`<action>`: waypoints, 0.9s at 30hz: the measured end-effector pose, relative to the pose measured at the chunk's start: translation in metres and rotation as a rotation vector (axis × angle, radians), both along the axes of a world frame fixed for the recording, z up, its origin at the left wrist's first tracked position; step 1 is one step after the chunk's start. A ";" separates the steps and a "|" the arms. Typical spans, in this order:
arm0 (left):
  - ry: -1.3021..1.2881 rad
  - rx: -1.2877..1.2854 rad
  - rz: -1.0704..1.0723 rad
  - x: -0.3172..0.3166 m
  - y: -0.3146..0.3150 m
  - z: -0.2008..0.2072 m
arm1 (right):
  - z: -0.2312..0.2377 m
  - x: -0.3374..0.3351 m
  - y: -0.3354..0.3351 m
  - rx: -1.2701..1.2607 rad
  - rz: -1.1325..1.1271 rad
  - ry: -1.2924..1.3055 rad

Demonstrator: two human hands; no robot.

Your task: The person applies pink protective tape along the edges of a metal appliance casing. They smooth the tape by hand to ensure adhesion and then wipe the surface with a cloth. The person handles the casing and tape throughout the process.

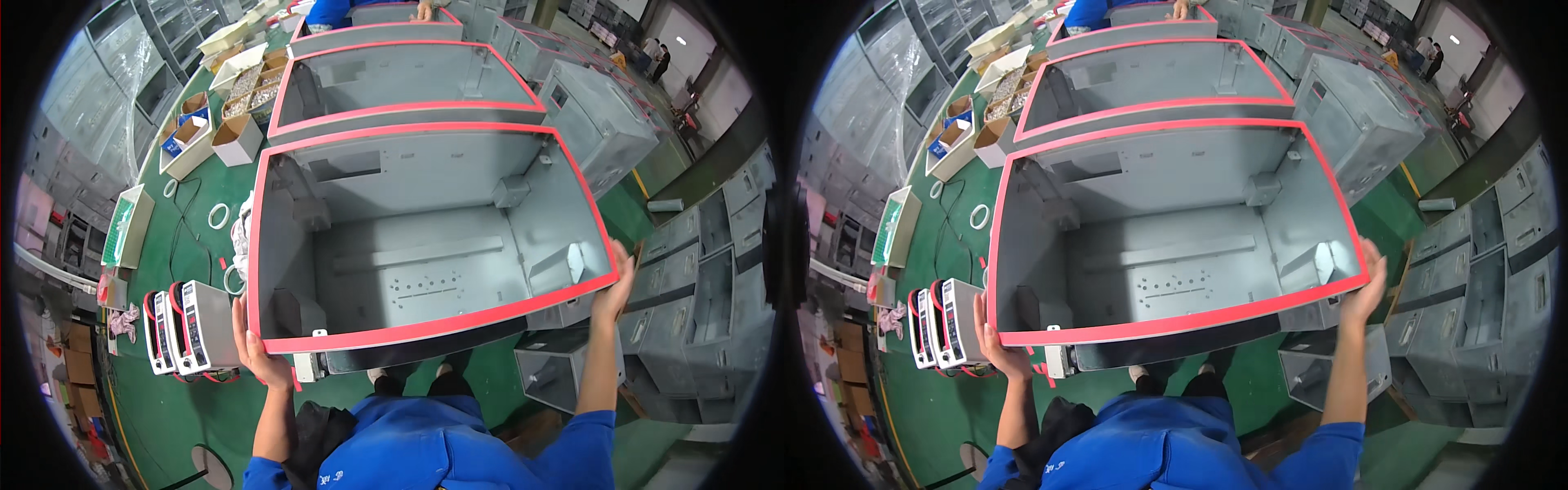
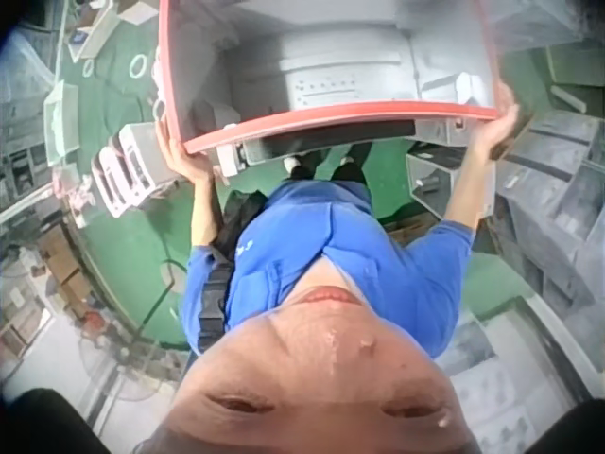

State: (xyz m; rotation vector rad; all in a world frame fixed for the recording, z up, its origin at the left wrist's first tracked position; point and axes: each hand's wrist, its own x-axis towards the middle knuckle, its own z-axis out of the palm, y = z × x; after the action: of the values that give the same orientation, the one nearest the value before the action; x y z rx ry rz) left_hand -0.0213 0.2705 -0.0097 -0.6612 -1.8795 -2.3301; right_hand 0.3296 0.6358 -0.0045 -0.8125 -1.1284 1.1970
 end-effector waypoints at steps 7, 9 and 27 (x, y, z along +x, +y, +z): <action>-0.174 0.144 0.129 0.011 0.014 0.002 | -0.039 0.001 -0.004 -0.194 0.024 0.227; -0.092 0.140 0.169 0.008 0.014 -0.005 | -0.042 0.001 -0.005 -0.129 0.070 0.197; -0.063 0.144 0.309 -0.019 0.005 -0.043 | -0.028 -0.031 0.010 -0.235 -0.035 0.299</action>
State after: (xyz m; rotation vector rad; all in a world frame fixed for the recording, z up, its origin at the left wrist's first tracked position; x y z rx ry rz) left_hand -0.0401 0.2757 -0.0529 -0.2631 -1.6750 -2.2773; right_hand 0.2989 0.6463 -0.0329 -0.7941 -0.7358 1.3866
